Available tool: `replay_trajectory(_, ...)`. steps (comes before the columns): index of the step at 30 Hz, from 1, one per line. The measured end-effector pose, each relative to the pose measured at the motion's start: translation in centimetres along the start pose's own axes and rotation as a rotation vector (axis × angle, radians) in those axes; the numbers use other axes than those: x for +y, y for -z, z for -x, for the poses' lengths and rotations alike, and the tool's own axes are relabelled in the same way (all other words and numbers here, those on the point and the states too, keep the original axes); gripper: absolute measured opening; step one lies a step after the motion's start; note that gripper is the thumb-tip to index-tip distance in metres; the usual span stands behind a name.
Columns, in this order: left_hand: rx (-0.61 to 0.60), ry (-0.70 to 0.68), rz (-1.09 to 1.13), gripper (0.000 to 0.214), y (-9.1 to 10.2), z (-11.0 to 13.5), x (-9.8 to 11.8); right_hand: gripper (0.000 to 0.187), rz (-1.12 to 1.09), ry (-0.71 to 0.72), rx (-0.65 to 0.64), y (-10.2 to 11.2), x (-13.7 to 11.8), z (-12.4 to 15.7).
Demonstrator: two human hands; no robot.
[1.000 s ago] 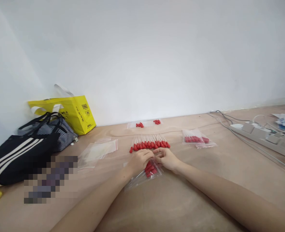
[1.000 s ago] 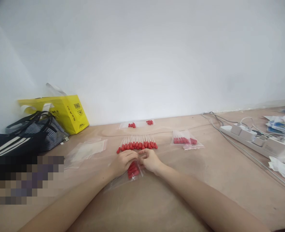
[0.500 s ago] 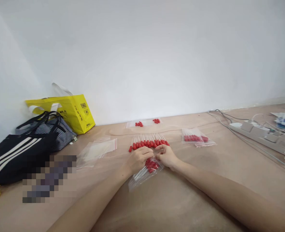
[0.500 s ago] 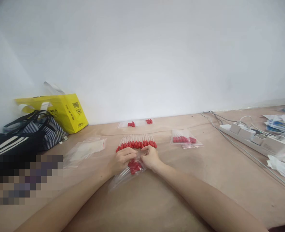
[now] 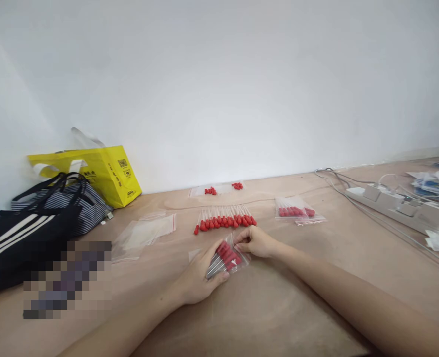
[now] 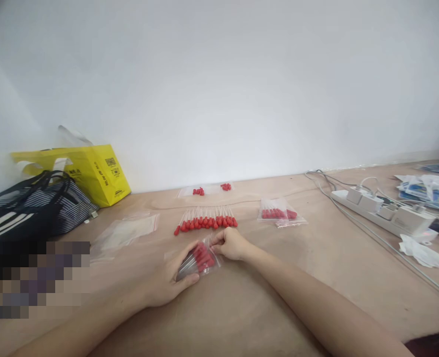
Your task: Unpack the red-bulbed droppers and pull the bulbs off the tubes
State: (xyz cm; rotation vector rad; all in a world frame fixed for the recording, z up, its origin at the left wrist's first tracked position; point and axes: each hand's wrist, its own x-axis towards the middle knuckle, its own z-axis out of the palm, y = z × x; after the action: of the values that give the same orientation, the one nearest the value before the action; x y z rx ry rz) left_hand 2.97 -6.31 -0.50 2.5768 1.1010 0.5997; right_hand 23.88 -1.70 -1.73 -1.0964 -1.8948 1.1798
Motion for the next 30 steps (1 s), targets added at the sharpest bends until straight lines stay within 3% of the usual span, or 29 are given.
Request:
replay_trajectory(7, -0.106, 0.008, 0.091, 0.066, 0.9, -1.6, -0.2, 0.019, 0.054, 0.188, 0.045, 0.6, 0.0, 0.0)
replay_trajectory(12, -0.101, 0.040, 0.137, 0.063, 0.9, -1.6, -0.6, 0.026, 0.011, 0.131, 0.072, 0.6, 0.4, -0.3)
replay_trajectory(17, -0.111, 0.064, 0.134, 0.061, 1.1, -1.5, -0.6, 0.014, 0.216, 0.296, 0.076, 0.6, -0.2, 0.1)
replay_trajectory(20, -0.117, 0.062, 0.135, 0.061, 1.1, -1.5, -0.5, 0.016, 0.173, 0.280, 0.046, 0.3, -0.4, 0.2)
replay_trajectory(26, -0.103, 0.051, 0.115, 0.059, 0.9, -1.6, -0.9, 0.052, -0.078, 0.149, -0.085, 0.5, 0.3, 0.1)
replay_trajectory(30, -0.104, 0.046, 0.120, 0.059, 0.9, -1.6, -1.1, 0.070, -0.088, 0.097, -0.184, 1.3, 0.3, 0.2)
